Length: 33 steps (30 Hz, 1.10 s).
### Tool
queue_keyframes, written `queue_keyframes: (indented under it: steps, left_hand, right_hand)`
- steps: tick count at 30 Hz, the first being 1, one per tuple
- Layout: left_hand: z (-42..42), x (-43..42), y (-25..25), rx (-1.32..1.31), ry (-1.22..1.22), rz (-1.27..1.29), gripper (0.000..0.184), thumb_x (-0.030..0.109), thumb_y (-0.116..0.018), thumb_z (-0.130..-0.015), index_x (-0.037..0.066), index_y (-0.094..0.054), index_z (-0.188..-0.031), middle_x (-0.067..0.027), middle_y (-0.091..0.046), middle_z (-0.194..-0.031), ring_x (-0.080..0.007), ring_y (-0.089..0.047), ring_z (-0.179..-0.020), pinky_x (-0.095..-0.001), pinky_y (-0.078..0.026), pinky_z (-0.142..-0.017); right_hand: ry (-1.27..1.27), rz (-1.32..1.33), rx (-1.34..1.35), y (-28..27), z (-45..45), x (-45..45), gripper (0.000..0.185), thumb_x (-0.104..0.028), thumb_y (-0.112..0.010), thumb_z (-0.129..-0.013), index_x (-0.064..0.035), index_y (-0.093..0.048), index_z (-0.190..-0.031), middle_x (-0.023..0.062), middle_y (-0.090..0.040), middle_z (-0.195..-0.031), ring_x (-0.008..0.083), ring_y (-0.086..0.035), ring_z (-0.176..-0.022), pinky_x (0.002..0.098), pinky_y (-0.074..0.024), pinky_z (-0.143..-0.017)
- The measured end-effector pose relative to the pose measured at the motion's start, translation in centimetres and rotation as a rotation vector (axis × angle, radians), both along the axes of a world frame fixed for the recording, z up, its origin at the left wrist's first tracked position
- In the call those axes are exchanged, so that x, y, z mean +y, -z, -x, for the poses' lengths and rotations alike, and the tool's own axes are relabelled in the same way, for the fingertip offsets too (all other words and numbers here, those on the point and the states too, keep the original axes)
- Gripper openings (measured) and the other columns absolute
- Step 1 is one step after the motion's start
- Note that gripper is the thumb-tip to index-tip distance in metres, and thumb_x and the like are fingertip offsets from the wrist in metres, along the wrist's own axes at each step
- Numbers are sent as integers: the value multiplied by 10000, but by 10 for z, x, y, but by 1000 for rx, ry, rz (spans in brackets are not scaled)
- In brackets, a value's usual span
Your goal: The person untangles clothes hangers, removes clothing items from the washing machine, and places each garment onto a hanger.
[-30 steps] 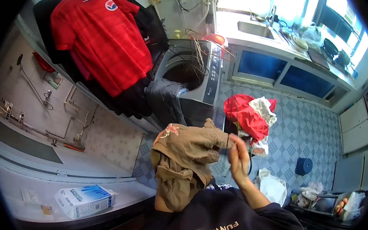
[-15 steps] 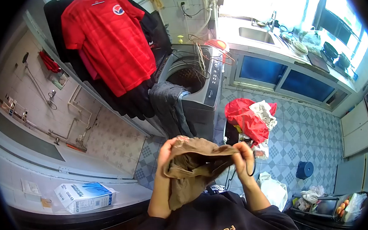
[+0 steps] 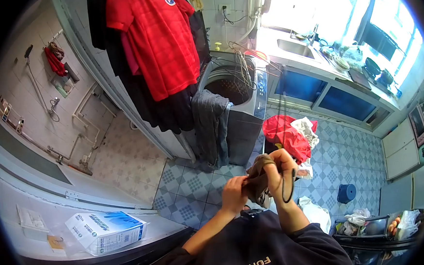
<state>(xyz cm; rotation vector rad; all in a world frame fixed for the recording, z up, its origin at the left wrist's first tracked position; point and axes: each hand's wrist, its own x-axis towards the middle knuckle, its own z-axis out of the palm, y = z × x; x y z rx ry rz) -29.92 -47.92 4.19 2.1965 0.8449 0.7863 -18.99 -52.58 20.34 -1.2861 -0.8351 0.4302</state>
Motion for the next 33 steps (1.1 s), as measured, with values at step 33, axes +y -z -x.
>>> queue_keyframes:
  steps: [33]
  left_hand:
    - [39,47,0,1334,547,-316,453,141,-557,-766,69,-556,-1213,-214,-591,-1109,-266,-620,-965,-394,-480,-775]
  right_hand:
    - [-161,191,-162,34,-21,-20,128,-28,-619,-740,2,-513,-674,-27,-460,-522,15,-391,-481,197,-302,-434]
